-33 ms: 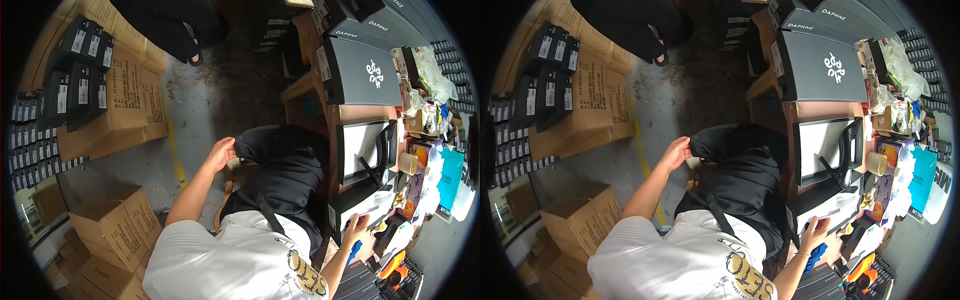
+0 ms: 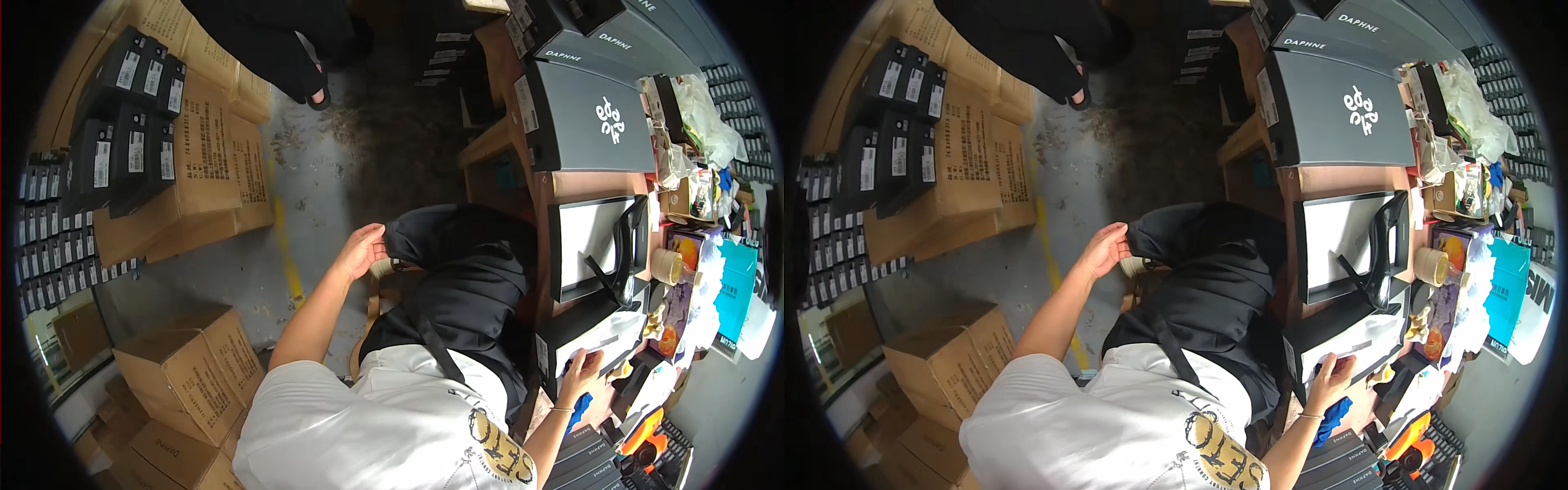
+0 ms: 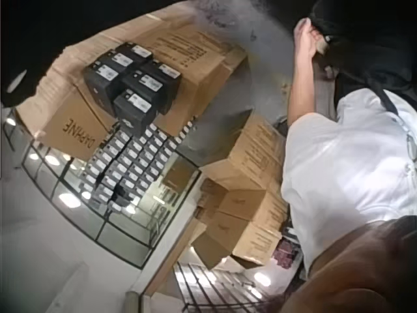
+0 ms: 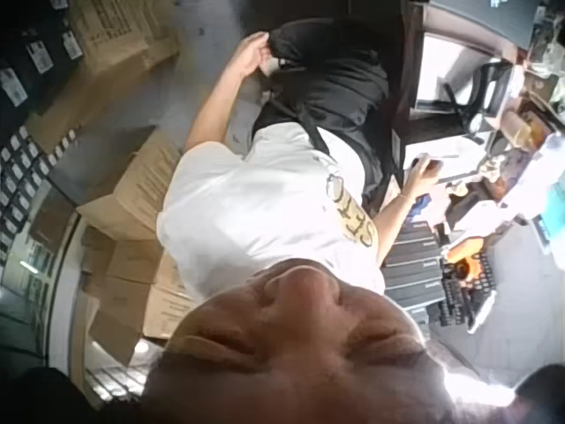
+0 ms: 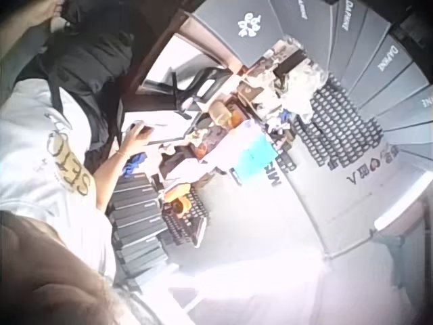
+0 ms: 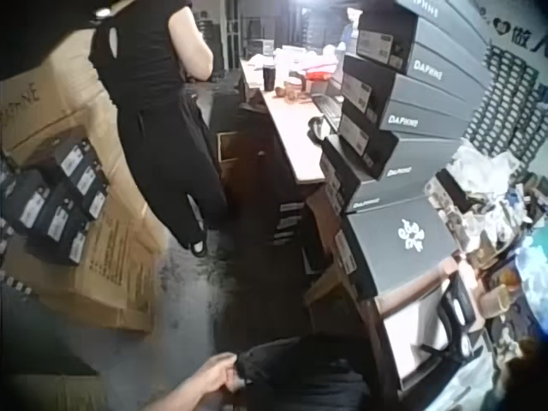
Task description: Labeling shoes with a marker and packing them into boxes with tissue paper.
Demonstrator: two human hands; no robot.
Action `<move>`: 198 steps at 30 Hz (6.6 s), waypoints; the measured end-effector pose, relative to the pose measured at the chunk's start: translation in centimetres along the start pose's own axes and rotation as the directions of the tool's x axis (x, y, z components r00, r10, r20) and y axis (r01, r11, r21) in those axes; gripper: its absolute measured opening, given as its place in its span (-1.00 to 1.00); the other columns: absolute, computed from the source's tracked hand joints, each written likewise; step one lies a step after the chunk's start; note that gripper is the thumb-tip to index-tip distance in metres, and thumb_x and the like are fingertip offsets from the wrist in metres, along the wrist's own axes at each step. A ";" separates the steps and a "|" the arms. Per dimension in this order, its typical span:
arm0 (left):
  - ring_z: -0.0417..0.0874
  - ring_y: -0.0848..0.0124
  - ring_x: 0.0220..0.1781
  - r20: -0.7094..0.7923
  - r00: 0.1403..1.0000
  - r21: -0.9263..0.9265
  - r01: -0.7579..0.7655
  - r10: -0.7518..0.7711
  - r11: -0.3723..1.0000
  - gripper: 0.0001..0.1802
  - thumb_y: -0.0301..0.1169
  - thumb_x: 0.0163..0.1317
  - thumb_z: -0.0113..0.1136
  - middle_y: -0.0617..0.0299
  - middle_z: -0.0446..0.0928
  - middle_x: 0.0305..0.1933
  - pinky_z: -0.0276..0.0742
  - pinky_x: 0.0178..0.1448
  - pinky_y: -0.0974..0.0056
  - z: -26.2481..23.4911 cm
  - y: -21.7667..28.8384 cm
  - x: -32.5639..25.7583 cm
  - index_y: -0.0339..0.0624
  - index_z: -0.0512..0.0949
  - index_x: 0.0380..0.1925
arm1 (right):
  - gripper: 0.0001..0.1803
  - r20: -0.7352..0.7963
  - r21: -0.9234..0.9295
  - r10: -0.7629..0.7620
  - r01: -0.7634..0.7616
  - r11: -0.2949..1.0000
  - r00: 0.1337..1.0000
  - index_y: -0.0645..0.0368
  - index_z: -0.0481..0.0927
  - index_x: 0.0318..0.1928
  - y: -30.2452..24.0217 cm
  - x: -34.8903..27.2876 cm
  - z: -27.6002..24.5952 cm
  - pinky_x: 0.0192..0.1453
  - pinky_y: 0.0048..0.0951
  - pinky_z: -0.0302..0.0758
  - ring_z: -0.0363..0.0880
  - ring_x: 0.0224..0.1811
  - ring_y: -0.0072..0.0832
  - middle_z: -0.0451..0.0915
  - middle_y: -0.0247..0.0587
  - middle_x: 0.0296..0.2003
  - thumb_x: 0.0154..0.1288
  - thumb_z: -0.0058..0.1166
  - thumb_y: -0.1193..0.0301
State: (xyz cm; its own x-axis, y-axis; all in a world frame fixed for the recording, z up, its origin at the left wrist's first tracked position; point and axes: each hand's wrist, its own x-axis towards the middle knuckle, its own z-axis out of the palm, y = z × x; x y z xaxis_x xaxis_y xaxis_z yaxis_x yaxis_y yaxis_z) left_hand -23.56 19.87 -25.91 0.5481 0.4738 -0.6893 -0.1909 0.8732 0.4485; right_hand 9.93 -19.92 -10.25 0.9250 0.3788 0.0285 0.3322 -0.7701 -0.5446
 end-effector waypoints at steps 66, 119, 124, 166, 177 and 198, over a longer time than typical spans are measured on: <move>0.66 0.43 -0.09 0.566 0.749 0.638 -0.662 0.344 0.392 -0.66 -0.32 0.37 0.11 0.10 0.63 -0.10 0.56 0.02 0.35 26.0 -6.5 -1.1 -0.31 0.50 0.04 | -0.88 -0.204 0.404 -0.060 0.140 0.904 0.977 0.19 0.39 -0.32 -2.7 -1.5 -1.4 -0.55 -0.66 0.25 0.29 -0.61 -0.76 0.35 -0.48 -0.63 0.34 0.05 0.48; 0.33 0.02 0.28 0.934 0.183 0.117 -0.968 -0.306 -0.222 -0.71 -0.44 0.07 0.28 -0.02 0.45 0.13 0.26 0.32 0.04 37.8 -15.9 -6.1 -0.28 0.60 -0.17 | -0.53 0.162 0.986 0.206 -0.164 -0.006 0.965 0.26 0.33 0.25 -3.6 -3.9 -4.8 -0.37 -0.64 0.44 0.46 -0.41 -0.68 0.51 -0.31 -0.30 0.36 -0.12 0.39; 0.33 0.01 0.29 0.933 0.163 0.096 -0.972 -0.320 -0.216 -0.71 -0.44 0.07 0.28 -0.02 0.45 0.13 0.26 0.31 0.04 37.9 -15.9 -6.1 -0.28 0.60 -0.17 | -0.56 0.147 0.987 0.243 -0.159 0.032 0.959 0.25 0.39 0.20 -3.1 -4.4 -4.4 -0.38 -0.66 0.43 0.42 -0.45 -0.74 0.51 -0.38 -0.33 0.37 0.00 0.36; 0.58 0.29 -0.11 0.410 0.892 -0.217 -0.109 0.192 0.970 -0.81 -0.38 0.39 0.03 0.10 0.53 -0.19 0.55 0.15 0.18 28.8 6.3 1.5 -0.31 0.48 -0.18 | -0.41 -0.187 0.005 -0.182 0.187 0.982 0.965 0.20 0.43 0.15 -7.5 1.7 -3.1 0.23 -0.03 0.32 0.37 0.18 0.02 0.40 0.11 0.15 0.09 0.24 0.31; 0.54 0.32 -0.33 -0.104 0.975 -0.359 -0.219 0.194 0.907 -0.89 -0.41 0.33 0.05 0.15 0.52 -0.34 0.52 -0.25 0.20 12.5 6.8 5.6 -0.20 0.42 -0.22 | -0.46 -0.068 -0.179 -0.289 0.273 0.945 0.955 0.23 0.40 0.20 -4.0 1.1 0.4 0.43 -0.01 0.09 0.07 0.42 0.09 0.17 0.17 0.34 0.17 0.11 0.47; 0.23 0.21 0.42 0.158 0.888 -0.312 -0.370 0.432 0.875 -0.37 0.08 0.43 -0.23 0.21 0.21 0.43 -0.19 0.56 -0.03 15.1 29.4 13.0 0.02 0.18 0.36 | -0.45 -0.088 -0.272 -0.311 0.277 0.922 0.946 0.21 0.40 0.18 -2.5 0.6 0.2 0.43 0.03 0.06 0.07 0.41 0.12 0.21 0.17 0.31 0.11 0.10 0.47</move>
State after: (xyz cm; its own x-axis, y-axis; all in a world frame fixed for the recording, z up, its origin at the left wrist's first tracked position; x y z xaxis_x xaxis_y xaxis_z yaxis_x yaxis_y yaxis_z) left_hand -9.73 49.99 -13.14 0.5328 0.7797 -0.3288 -0.6241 0.6245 0.4696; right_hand 9.61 -17.63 -9.08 0.7886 0.5523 0.2703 0.6126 -0.7442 -0.2664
